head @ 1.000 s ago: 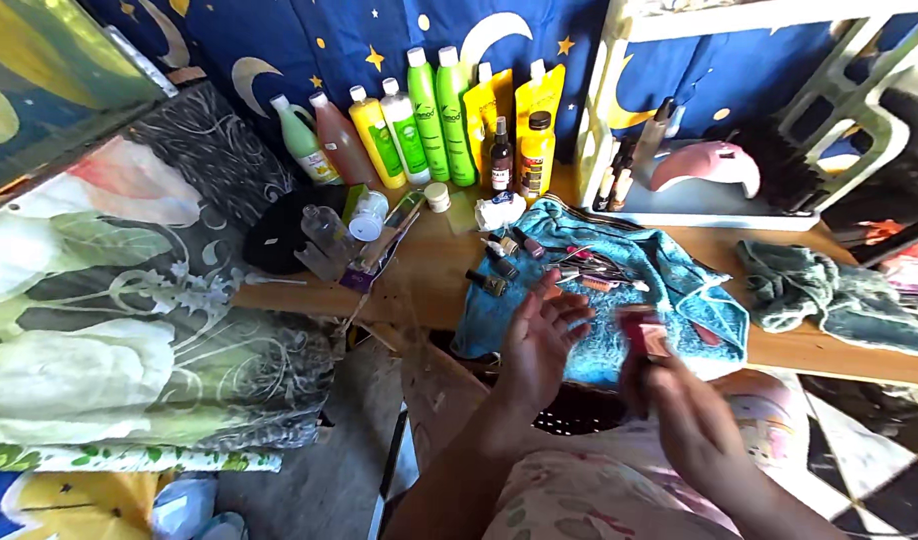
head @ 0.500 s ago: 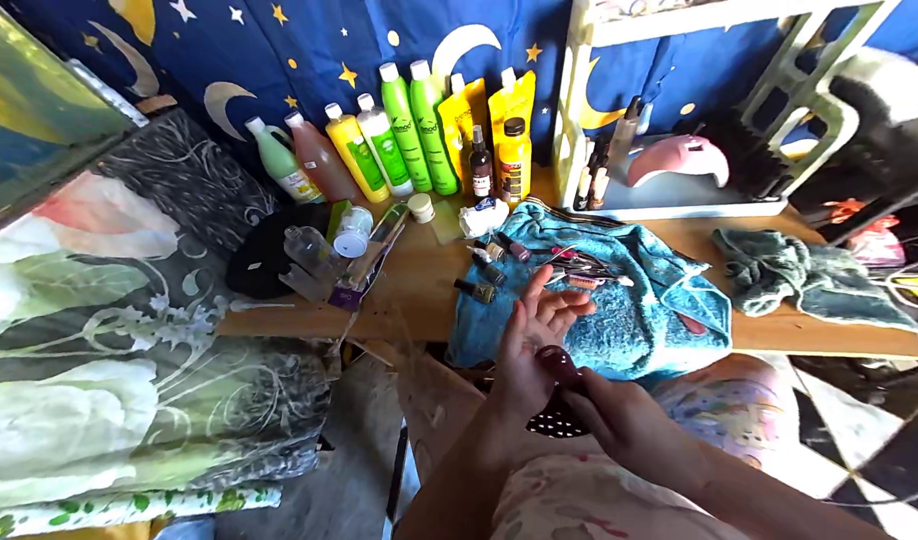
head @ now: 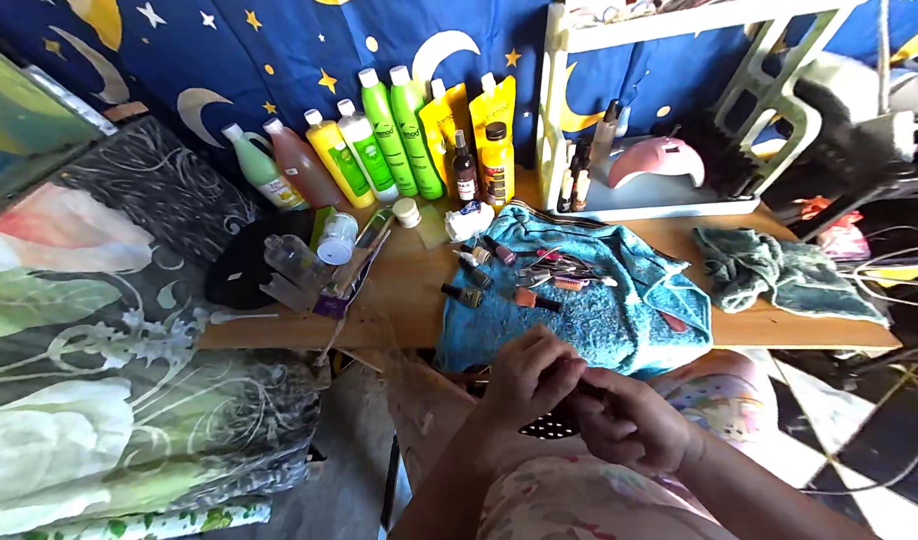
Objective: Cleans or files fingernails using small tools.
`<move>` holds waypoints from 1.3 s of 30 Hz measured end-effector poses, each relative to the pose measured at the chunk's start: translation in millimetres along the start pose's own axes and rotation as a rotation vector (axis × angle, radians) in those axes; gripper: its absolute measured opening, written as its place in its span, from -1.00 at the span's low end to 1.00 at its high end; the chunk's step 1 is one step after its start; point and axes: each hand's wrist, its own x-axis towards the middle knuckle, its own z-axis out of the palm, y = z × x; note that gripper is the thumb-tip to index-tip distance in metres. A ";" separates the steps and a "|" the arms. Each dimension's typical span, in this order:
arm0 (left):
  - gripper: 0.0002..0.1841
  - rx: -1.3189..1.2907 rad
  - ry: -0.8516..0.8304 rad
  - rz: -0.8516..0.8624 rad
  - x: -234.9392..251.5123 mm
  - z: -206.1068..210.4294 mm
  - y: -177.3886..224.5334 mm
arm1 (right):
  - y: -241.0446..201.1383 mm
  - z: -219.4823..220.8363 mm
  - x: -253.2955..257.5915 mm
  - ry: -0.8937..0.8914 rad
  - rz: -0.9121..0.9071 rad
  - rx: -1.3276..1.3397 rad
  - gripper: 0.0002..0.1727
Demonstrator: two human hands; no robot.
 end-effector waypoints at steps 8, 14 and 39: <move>-0.11 -0.532 0.190 -0.546 -5.3 -0.7 -1.8 | -19.1 34.9 -11.5 0.421 -0.596 -1.238 -0.51; -0.20 -1.111 0.425 -0.648 16.0 -6.9 0.3 | 14.5 11.3 14.7 0.317 -0.787 -1.195 -0.47; -0.68 -0.343 0.092 -0.630 7.3 -4.8 12.1 | -23.0 9.0 -1.0 0.576 -0.430 -0.640 -0.73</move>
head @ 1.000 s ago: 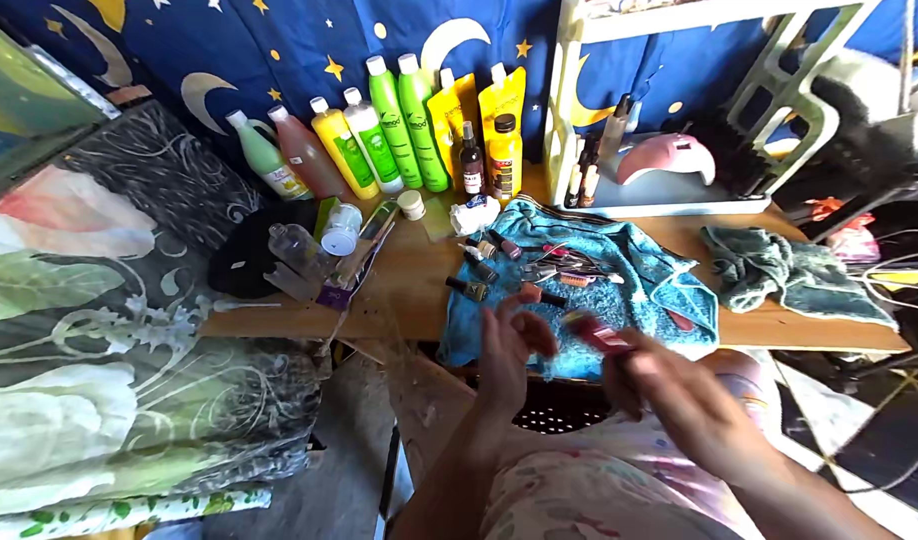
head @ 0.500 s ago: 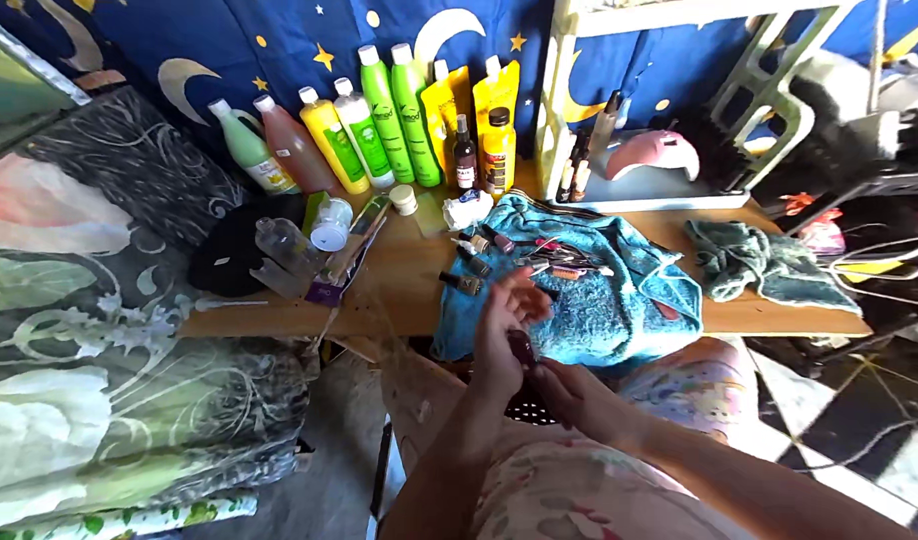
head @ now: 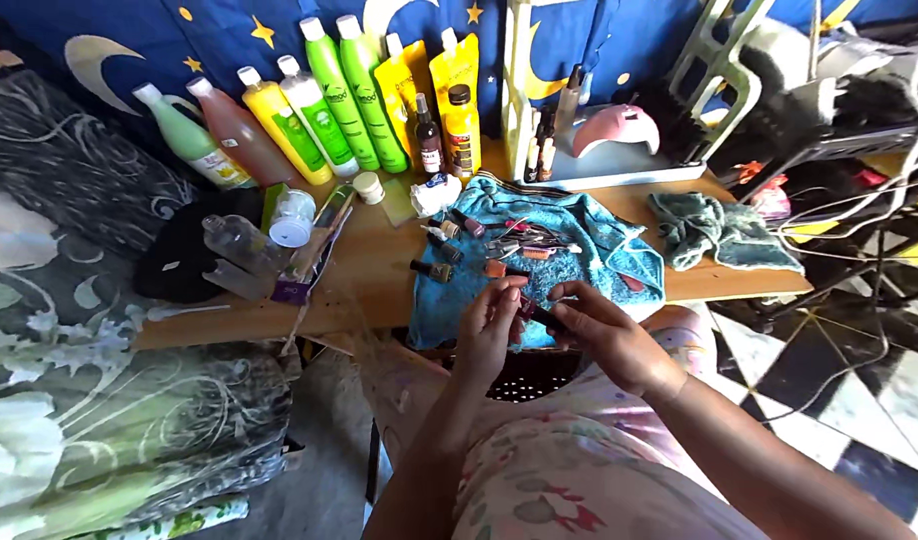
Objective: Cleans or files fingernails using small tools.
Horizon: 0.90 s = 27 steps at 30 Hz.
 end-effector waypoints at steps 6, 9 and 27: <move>-0.67 0.211 0.055 0.086 5.1 1.5 -9.5 | 1.5 -5.7 3.3 0.004 -0.429 -0.303 -0.69; -0.63 0.429 0.048 0.183 10.1 -4.5 -16.9 | -9.0 -17.3 23.1 0.026 -0.552 -0.556 -0.75; -0.66 0.857 0.626 -0.032 51.2 -124.7 -81.2 | -76.6 -170.5 287.7 0.352 -0.092 -1.163 -0.64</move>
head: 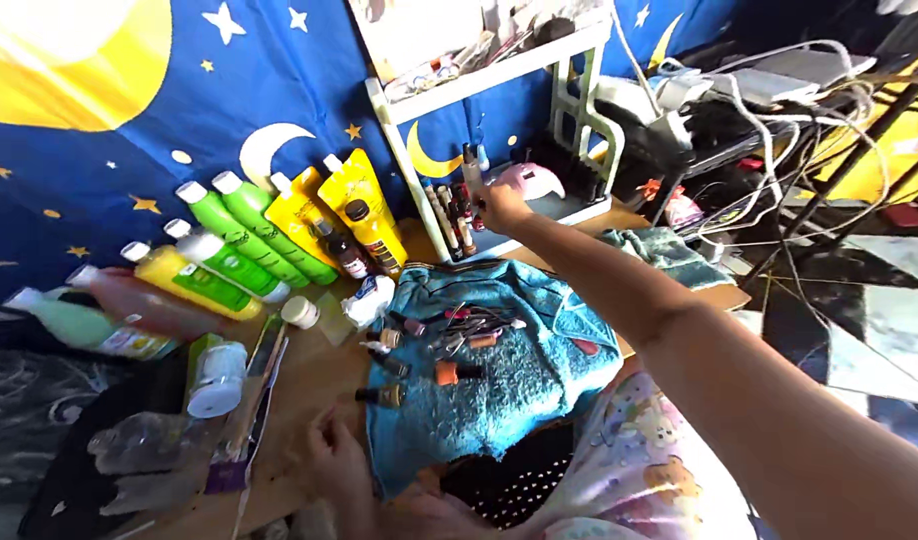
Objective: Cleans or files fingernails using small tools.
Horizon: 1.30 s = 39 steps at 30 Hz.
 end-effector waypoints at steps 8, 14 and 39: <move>-0.69 0.066 0.018 0.036 -2.1 1.7 -3.0 | -4.2 24.1 39.9 -0.076 0.087 -0.015 -0.54; -0.69 0.042 0.017 0.028 -1.9 3.2 -6.4 | -3.6 29.4 44.7 -0.082 0.019 0.038 -0.57; -0.63 -0.170 -0.040 -0.150 -2.0 -20.8 -1.8 | -144.4 102.1 -107.4 -0.354 -0.158 0.050 -0.50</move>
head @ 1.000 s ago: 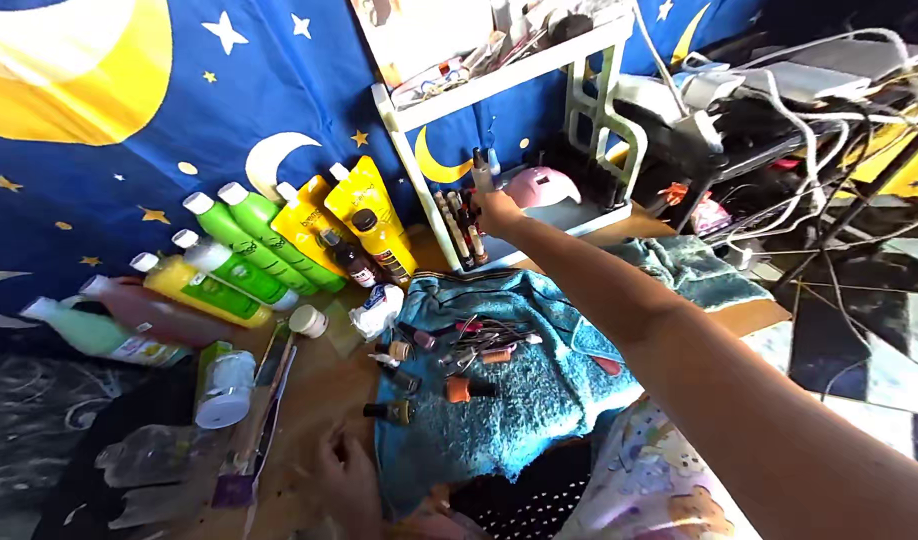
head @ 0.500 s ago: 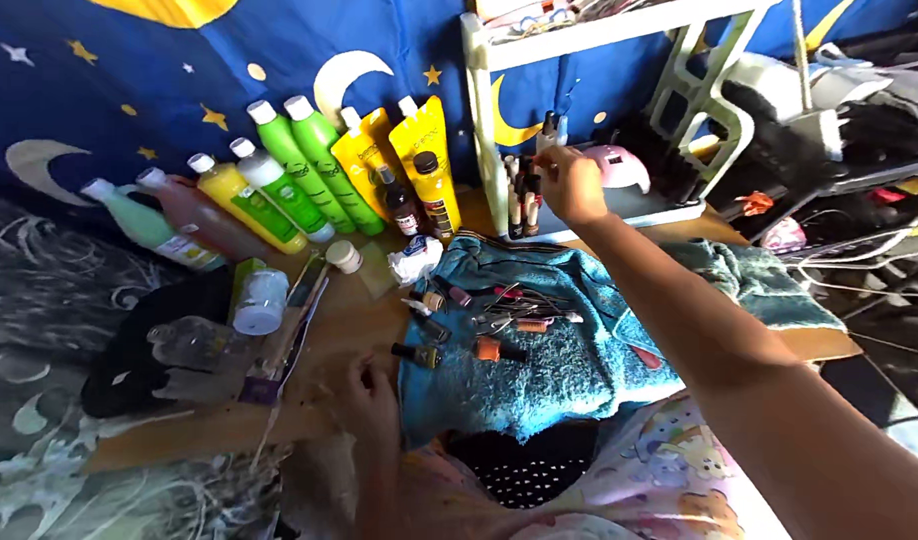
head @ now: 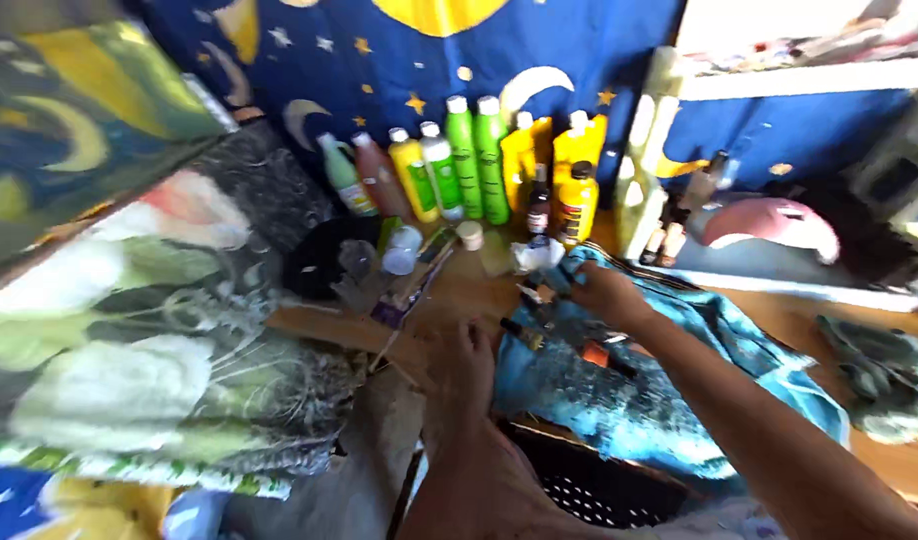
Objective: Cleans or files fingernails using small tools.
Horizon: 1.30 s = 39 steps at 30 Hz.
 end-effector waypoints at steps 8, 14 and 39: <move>-0.37 -0.508 -0.336 0.182 -61.4 11.6 67.7 | -32.5 34.0 -125.9 0.137 -0.392 0.807 -0.59; -0.70 -0.146 -0.281 0.449 -77.0 -2.9 96.7 | -17.4 34.2 -180.4 0.236 -0.462 0.504 -0.66; -0.06 -1.453 -0.580 0.019 -88.3 -8.9 143.1 | -15.3 28.4 -225.4 0.334 -0.812 0.092 -0.57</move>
